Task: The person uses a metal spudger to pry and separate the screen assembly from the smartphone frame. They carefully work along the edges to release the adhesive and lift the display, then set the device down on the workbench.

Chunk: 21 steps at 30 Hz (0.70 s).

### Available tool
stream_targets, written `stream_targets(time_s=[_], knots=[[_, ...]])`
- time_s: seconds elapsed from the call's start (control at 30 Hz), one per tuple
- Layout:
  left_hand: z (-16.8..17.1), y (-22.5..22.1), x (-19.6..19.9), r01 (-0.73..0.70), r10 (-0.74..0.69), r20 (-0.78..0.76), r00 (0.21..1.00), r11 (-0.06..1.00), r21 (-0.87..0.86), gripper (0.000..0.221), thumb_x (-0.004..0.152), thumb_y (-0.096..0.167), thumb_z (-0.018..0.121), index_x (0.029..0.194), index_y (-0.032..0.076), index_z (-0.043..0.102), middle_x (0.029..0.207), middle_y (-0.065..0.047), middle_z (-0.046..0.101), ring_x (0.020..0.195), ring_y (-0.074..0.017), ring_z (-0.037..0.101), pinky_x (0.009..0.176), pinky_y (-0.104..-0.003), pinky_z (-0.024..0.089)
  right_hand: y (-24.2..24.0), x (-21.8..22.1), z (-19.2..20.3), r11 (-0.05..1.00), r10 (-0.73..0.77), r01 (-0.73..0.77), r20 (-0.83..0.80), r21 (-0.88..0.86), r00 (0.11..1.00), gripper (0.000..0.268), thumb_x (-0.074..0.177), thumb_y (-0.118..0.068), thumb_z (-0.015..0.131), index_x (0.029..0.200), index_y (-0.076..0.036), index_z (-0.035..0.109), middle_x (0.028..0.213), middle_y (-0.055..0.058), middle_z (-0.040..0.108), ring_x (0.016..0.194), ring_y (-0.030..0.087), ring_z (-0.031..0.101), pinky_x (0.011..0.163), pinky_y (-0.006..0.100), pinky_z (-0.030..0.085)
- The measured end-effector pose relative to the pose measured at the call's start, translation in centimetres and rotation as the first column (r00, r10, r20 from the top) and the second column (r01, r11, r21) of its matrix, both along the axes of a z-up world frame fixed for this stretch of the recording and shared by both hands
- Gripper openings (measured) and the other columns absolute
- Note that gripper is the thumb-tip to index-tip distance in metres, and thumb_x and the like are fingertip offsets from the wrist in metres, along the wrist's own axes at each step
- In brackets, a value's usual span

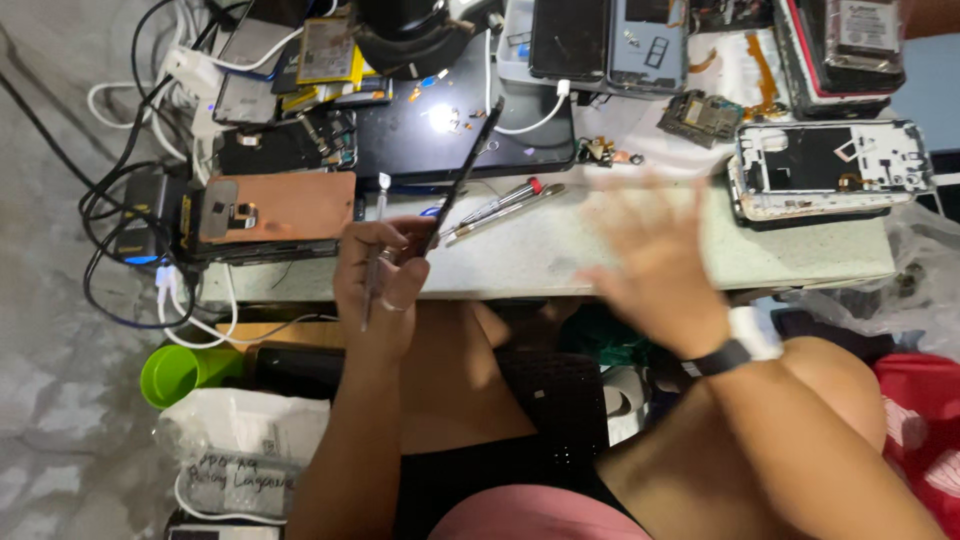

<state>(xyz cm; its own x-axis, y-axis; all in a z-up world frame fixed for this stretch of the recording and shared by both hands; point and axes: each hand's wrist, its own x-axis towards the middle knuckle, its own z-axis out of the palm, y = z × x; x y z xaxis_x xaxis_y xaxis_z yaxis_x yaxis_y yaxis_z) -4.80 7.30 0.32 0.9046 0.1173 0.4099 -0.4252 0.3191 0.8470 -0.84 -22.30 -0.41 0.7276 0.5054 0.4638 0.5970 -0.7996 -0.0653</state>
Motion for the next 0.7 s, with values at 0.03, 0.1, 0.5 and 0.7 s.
stream_targets(time_s=[0.03,0.1,0.5,0.7], knots=[[-0.3,-0.1,-0.3,-0.017,0.018,-0.026,1.000,1.000,0.016,0.033,0.096,0.010,0.076,0.116,0.005,0.050,0.130,-0.019,0.064,0.121,-0.0234,0.065,0.114,-0.038,0.051,1.8,-0.5,-0.4,0.997,0.082,-0.081,-0.058,0.012,0.995,0.085,0.076,-0.055,0.073,0.147,-0.012,0.054,0.156,0.010,0.047,0.149,0.044,0.030,0.115,0.075,0.010],[-0.9,-0.5,-0.6,-0.020,0.022,-0.064,0.998,0.999,0.034,0.033,0.096,0.011,0.076,0.115,0.005,0.050,0.129,-0.019,0.064,0.120,-0.0227,0.065,0.111,-0.036,0.051,5.1,-1.3,-1.0,0.980,0.195,-0.198,-0.106,-0.013,0.975,0.101,0.071,-0.071,0.064,0.149,-0.009,0.048,0.155,0.012,0.047,0.148,0.043,0.028,0.111,0.077,0.009],[-3.4,-4.8,3.4,0.245,-0.243,-0.143,0.959,0.970,-0.007,0.031,0.091,-0.001,0.076,0.111,0.007,0.054,0.123,-0.012,0.065,0.110,-0.0133,0.061,0.101,-0.029,0.050,4.0,-0.4,-0.8,0.984,-0.066,0.037,-0.162,-0.174,0.985,0.110,0.075,-0.084,0.049,0.141,0.004,0.048,0.145,0.019,0.052,0.145,0.040,0.040,0.118,0.066,0.021],[-3.3,-5.3,3.2,0.225,-0.220,-0.151,0.964,0.974,0.013,0.031,0.091,-0.002,0.075,0.111,0.007,0.053,0.124,-0.012,0.066,0.111,-0.0137,0.060,0.102,-0.030,0.049,0.2,-0.2,-0.7,0.991,-0.095,0.089,-0.048,-0.104,0.994,0.109,0.078,-0.074,0.056,0.145,0.012,0.048,0.153,0.027,0.048,0.145,0.041,0.040,0.115,0.060,0.030]])
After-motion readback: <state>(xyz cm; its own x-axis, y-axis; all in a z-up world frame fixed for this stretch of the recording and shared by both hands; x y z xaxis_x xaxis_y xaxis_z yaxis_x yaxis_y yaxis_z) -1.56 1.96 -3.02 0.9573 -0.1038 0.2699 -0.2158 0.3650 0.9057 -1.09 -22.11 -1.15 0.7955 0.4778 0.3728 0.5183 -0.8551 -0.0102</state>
